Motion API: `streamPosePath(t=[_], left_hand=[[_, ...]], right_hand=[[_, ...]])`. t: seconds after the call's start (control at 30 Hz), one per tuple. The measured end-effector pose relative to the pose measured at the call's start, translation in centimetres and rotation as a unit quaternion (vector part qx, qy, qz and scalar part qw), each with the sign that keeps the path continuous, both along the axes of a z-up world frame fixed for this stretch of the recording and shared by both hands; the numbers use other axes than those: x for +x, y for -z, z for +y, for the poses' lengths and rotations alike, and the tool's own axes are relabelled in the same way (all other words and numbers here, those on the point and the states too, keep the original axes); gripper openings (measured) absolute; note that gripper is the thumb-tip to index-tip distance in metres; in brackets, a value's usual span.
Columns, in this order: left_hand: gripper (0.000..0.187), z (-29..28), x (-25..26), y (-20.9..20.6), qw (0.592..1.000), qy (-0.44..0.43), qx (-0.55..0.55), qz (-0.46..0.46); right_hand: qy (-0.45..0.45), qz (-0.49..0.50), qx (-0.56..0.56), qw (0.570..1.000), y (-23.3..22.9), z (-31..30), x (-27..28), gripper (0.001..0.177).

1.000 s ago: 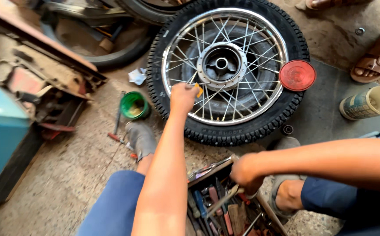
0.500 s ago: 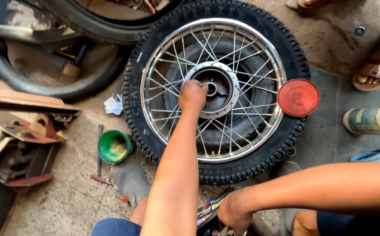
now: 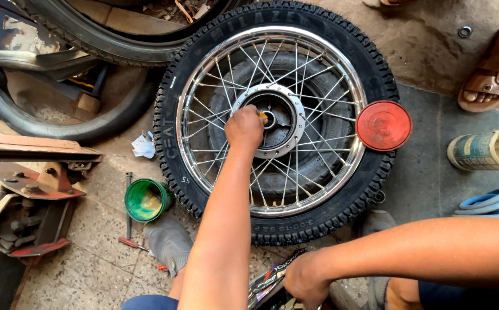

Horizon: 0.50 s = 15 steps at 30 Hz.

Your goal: The person applies adhesive to a patch, uses a tool to cut it, and applies it to the center of a motorcycle wheel, subsequently using a hammer to secure a part into the wheel hub.

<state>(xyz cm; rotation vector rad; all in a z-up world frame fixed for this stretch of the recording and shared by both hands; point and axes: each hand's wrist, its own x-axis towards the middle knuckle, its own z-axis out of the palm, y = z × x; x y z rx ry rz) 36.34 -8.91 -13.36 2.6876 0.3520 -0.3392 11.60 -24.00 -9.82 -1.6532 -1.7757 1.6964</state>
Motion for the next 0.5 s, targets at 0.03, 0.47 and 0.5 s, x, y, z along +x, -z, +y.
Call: streamPosePath(t=[0.03, 0.47, 0.5], left_hand=[[0.026, 0.0, 0.3, 0.0, 1.000, 0.018, 0.019, 0.010], [0.023, 1.0, -0.5, 6.6, 0.968, 0.131, 0.069, -0.201], [0.023, 1.1, -0.5, 7.2, 0.968, 0.132, 0.068, -0.201]], right_hand=[[0.007, -0.003, -0.006, 1.000, -0.1, 0.0, 0.0, 0.039], [0.037, 0.008, -0.029, 0.999, -0.3, -0.4, 0.1, 0.036], [0.040, 0.002, -0.025, 0.999, -0.4, -0.4, 0.0, 0.037]])
